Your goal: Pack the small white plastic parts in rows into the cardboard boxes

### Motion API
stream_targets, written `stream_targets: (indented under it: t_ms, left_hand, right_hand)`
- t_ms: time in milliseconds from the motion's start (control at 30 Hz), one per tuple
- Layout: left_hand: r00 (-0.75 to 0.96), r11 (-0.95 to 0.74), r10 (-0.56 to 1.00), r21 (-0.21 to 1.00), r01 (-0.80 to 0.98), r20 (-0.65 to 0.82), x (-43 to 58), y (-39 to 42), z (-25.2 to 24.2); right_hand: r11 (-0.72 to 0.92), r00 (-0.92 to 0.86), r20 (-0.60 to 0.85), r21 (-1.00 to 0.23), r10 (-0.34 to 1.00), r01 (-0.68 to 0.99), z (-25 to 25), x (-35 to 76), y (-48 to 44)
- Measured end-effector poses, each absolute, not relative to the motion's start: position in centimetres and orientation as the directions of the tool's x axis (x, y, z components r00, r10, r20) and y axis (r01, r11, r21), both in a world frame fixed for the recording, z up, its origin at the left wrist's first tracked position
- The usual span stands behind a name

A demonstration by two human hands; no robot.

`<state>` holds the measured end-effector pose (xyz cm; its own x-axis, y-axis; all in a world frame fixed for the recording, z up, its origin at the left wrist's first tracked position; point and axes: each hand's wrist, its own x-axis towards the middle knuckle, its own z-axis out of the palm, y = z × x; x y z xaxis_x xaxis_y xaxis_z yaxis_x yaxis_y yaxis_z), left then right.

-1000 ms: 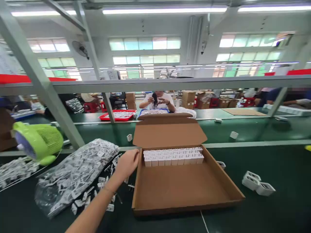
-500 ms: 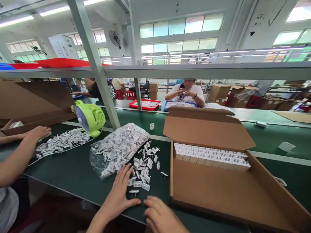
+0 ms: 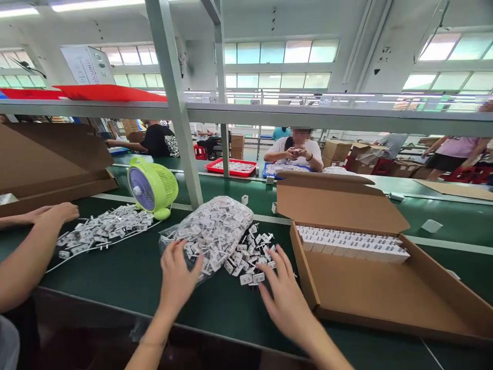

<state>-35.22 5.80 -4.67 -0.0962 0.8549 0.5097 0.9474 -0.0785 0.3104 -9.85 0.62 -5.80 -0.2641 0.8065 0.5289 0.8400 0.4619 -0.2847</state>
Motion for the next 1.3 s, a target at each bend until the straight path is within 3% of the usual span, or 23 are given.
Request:
stream_targets:
  t_ms: [100,200,300,400,467,567,633,767,967,1033,1100,1200,1300]
  left_hand:
    - [-0.221,0.024,0.906,0.477,0.878,0.361,-36.8,5.6,-4.8]
    - [-0.075,-0.114,0.95,0.56,0.82,0.304,-34.4,3.2,-6.0]
    - [0.086,-0.23,0.953,0.508,0.83,0.29,-32.6,1.1,-6.7]
    - [-0.143,-0.062,0.901,0.447,0.892,0.41,-34.9,1.4,-7.1]
    - [-0.257,0.073,0.886,0.432,0.899,0.386,-37.6,2.5,-7.6]
    - [-0.11,0.016,0.962,0.351,0.936,0.25,-40.2,3.7,-8.6]
    - [-0.049,-0.031,0.97,0.325,0.945,0.237,-40.2,4.1,-8.8]
    - [-0.164,0.061,0.965,0.433,0.899,0.204,-38.1,5.1,-7.1]
    - [-0.203,0.085,0.975,0.684,0.725,0.094,-38.9,7.8,-4.2]
    - [-0.358,0.136,0.925,0.765,0.63,0.13,-40.9,8.7,-4.5]
    - [-0.65,0.276,0.751,0.843,0.462,0.111,-42.8,9.9,-4.9]
    - [-0.82,0.428,0.56,0.89,0.158,-0.124,-44.2,11.8,-5.4]
    - [-0.762,0.499,0.597,0.86,0.109,-0.25,-43.6,13.6,-5.3]
  right_hand:
    - [0.314,-0.2,0.375,-0.273,0.905,0.909,-3.1,-10.3,7.0]
    - [0.133,-0.096,0.134,-0.303,0.986,0.944,-3.0,-9.5,13.3]
    - [0.113,-0.141,-0.046,-0.381,0.989,0.917,-3.7,-8.7,16.7]
    - [0.329,-0.304,0.129,-0.453,0.944,0.829,-3.2,-9.1,17.7]
    - [0.517,-0.463,0.232,-0.441,0.855,0.734,-2.2,-10.4,17.7]
    - [0.746,-0.724,0.21,-0.317,0.657,0.586,-0.9,-13.8,17.3]
    - [0.862,-0.847,0.18,-0.198,0.5,0.467,-0.8,-16.8,16.7]
    - [0.955,-0.937,0.186,-0.063,0.296,0.289,-2.3,-22.8,15.6]
    - [0.896,-0.895,0.133,-0.202,0.425,0.396,-3.7,-26.5,16.8]
    - [0.885,-0.879,0.148,-0.201,0.452,0.421,-3.4,-26.3,17.5]
    - [0.893,-0.877,0.178,-0.146,0.447,0.426,-3.2,-26.0,17.7]
    - [0.9,-0.868,0.24,-0.082,0.434,0.428,-3.2,-25.4,16.9]
    - [0.859,-0.851,0.124,-0.119,0.511,0.499,-2.9,-24.7,15.9]
